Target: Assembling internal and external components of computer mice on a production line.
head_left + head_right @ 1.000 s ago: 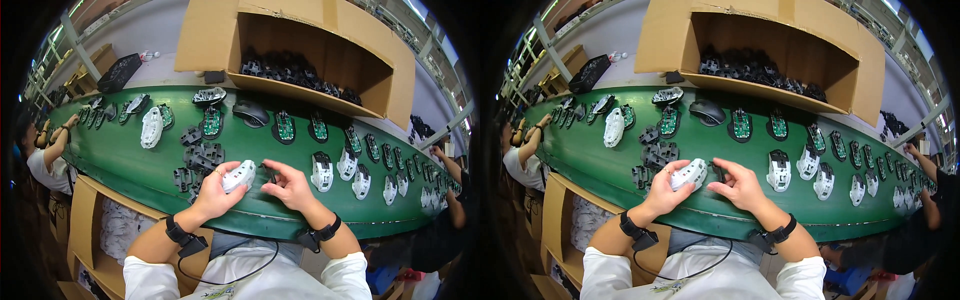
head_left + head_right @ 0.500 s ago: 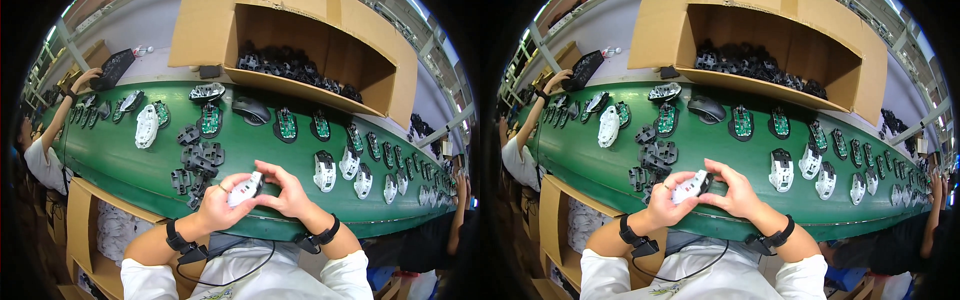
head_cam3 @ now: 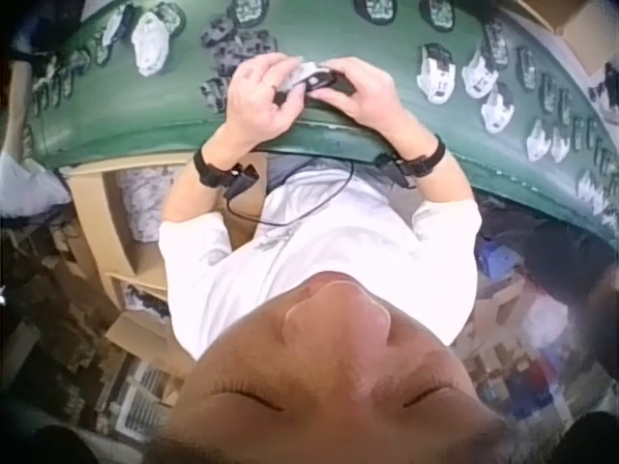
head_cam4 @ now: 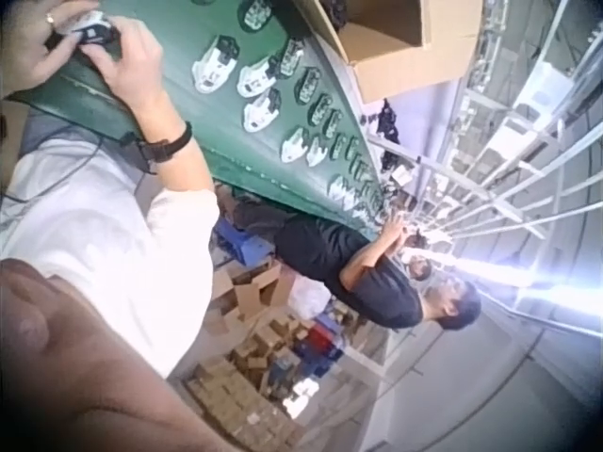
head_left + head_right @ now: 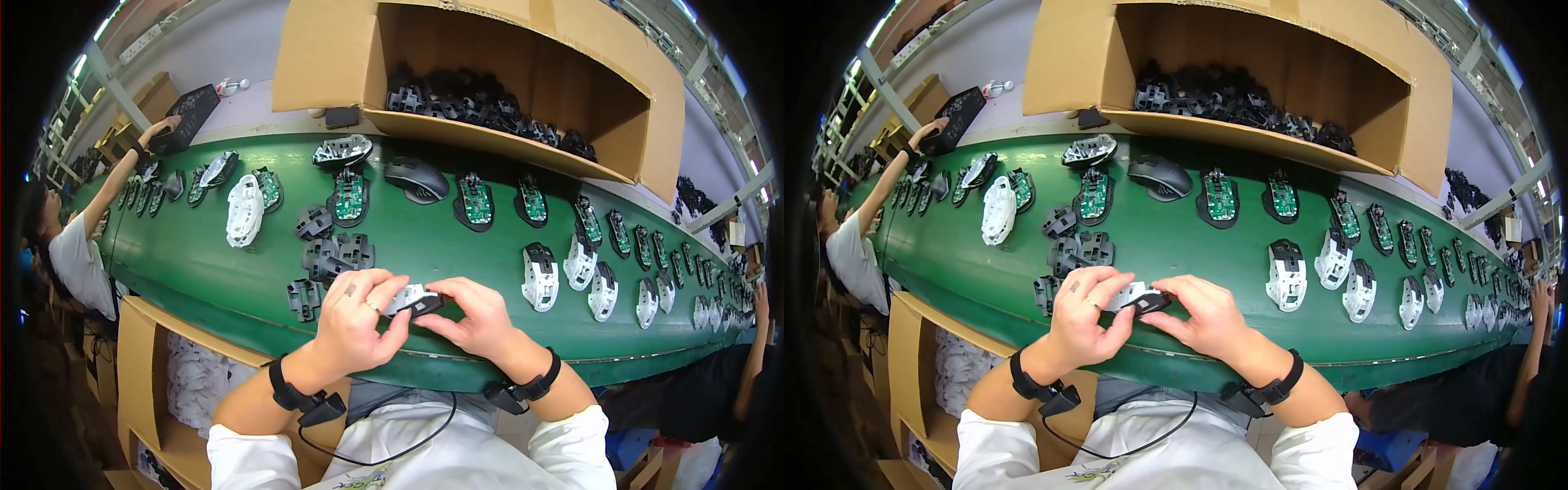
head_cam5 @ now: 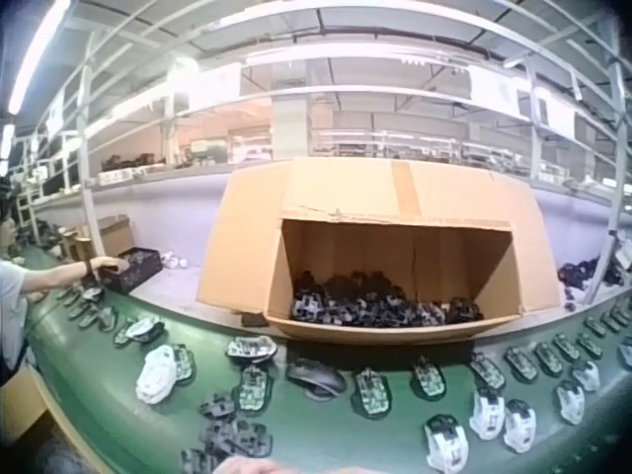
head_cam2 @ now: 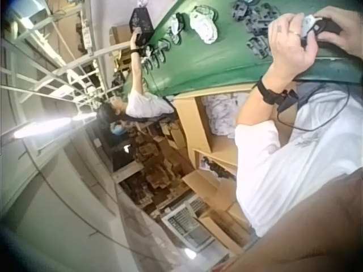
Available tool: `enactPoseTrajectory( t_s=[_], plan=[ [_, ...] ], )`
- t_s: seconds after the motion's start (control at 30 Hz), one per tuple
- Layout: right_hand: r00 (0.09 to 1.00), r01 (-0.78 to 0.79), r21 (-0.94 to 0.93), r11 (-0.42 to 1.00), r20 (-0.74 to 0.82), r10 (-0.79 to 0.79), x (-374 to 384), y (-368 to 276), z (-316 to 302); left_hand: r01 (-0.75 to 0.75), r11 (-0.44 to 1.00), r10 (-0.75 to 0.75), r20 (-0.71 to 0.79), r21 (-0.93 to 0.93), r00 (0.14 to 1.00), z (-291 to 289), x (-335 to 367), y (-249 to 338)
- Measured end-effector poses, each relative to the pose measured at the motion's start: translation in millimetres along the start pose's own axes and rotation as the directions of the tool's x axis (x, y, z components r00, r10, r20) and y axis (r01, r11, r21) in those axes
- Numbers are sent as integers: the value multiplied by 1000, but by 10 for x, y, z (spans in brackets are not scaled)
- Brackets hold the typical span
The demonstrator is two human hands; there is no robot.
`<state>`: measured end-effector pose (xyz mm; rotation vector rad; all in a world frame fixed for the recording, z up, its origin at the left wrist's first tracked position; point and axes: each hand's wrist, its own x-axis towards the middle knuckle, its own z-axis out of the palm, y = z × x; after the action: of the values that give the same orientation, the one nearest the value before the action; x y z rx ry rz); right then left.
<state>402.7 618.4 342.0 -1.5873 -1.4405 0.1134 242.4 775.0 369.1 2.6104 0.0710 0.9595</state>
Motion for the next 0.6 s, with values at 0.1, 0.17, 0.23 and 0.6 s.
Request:
enactPoseTrajectory(
  t_s=[0.1, 0.17, 0.23, 0.6],
  plan=[
    [998, 40, 152, 988, 36, -46, -10, -17, -78, 208, 824, -213, 52, -527, 976, 10, -100, -116],
    [995, 88, 194, 977, 23, -95, 40, 18, -64, 165, 844, -160, 55, -510, 986, -17, -71, -121],
    [997, 72, 312, 947, -1, -75, 29, -8, -17, 105, 882, -92, 50, -460, 994, -33, -61, -124],
    [971, -175, 194, 965, -125, 202, 41, -168, -51, 65, 940, -77, -25, -334, 997, -128, -7, -244]
  ],
)
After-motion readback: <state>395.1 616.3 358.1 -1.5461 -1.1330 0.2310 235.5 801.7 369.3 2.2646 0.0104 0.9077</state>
